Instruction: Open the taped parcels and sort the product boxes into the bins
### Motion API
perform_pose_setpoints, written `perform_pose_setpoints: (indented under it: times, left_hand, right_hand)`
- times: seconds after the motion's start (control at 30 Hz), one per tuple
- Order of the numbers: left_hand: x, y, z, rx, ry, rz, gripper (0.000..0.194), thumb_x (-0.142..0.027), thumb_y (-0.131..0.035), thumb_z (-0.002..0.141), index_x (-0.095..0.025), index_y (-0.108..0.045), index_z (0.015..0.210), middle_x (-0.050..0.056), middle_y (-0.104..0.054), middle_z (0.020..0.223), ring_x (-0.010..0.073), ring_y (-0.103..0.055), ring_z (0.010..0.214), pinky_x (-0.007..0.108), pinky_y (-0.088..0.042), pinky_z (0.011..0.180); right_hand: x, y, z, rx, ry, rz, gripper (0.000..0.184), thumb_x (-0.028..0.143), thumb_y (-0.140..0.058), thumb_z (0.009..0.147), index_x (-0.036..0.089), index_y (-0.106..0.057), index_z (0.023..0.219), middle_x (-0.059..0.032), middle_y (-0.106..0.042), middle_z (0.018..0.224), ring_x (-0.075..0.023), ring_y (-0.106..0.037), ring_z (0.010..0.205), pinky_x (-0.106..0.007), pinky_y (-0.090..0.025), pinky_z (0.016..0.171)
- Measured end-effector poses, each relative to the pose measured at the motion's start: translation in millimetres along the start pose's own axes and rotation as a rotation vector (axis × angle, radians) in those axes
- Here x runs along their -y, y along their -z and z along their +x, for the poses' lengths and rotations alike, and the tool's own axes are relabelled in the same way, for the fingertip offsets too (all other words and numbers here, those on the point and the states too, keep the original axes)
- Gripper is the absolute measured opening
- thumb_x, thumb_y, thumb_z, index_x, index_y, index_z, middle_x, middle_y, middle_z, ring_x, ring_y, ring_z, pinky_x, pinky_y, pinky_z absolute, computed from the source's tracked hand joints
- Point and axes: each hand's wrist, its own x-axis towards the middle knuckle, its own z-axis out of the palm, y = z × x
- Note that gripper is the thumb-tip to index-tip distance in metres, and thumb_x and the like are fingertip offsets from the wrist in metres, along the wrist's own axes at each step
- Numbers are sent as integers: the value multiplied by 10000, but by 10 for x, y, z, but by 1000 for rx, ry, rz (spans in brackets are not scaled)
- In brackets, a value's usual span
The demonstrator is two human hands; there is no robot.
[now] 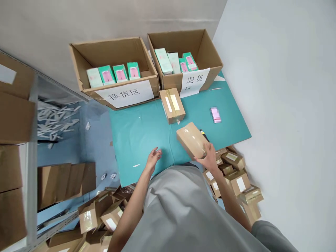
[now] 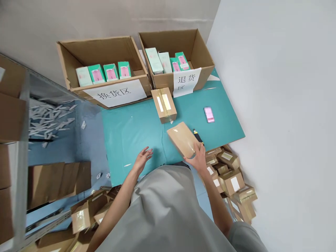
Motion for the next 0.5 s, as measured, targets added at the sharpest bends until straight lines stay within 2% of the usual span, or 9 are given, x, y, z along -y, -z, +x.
perform_pose_setpoints:
  times: [0.07, 0.13, 0.2, 0.27, 0.37, 0.43, 0.5]
  left_hand:
    - [22, 142, 31, -59, -54, 40, 844, -221, -798, 829, -212, -552, 1636, 220, -582, 1695, 341, -657, 1482, 492, -564, 1190]
    - [26, 310, 55, -86, -118, 94, 969, -128, -760, 760, -227, -504, 1689, 199, -530, 1748, 354, -601, 1544, 497, -552, 1217]
    - [38, 511, 63, -57, -168, 157, 978, -88, -704, 700, -214, -553, 1658, 181, -608, 1684, 363, -606, 1534, 513, -546, 1231]
    - [72, 721, 49, -1, -212, 223, 893, -106, -671, 681, -200, -648, 1569, 158, -701, 1579, 361, -653, 1469, 530, -549, 1228]
    - [171, 965, -10, 76, -238, 271, 802, -152, -669, 683, -200, -715, 1482, 150, -723, 1545, 359, -716, 1354, 539, -594, 1163]
    - [248, 1031, -62, 110, -207, 250, 850, -149, -683, 661, -203, -696, 1509, 168, -702, 1565, 365, -730, 1316, 538, -619, 1113]
    - [314, 1018, -105, 124, -154, 218, 953, -120, -719, 625, -202, -646, 1572, 198, -646, 1626, 379, -714, 1339, 538, -618, 1107]
  right_hand:
    - [207, -126, -3, 176, 159, 13, 1132, 580, -961, 748, 154, -501, 1690, -302, -386, 1745, -531, -364, 1648, -736, -368, 1318]
    - [446, -263, 58, 334, 306, 21, 1172, 551, -988, 718, 163, -495, 1707, -290, -337, 1794, -536, -305, 1683, -743, -334, 1342]
    - [674, -385, 138, 420, 397, 21, 1204, 515, -1000, 713, 162, -467, 1734, -277, -274, 1839, -533, -239, 1714, -733, -306, 1366]
    - [837, -483, 208, 442, 431, 22, 1169, 450, -981, 751, 166, -448, 1751, -249, -215, 1875, -504, -172, 1747, -689, -280, 1397]
    - [883, -599, 246, 415, 348, 77, 1130, 400, -892, 864, 168, -319, 1810, -221, -147, 1905, -427, -147, 1779, -594, -309, 1409]
    - [797, -678, 215, 376, 204, 133, 1232, 477, -874, 893, 160, -161, 1846, -234, -118, 1911, -400, -178, 1781, -557, -354, 1390]
    - [670, -771, 149, 366, 50, 176, 1358, 591, -899, 848, 161, -90, 1851, -254, -158, 1902, -409, -227, 1769, -574, -375, 1371]
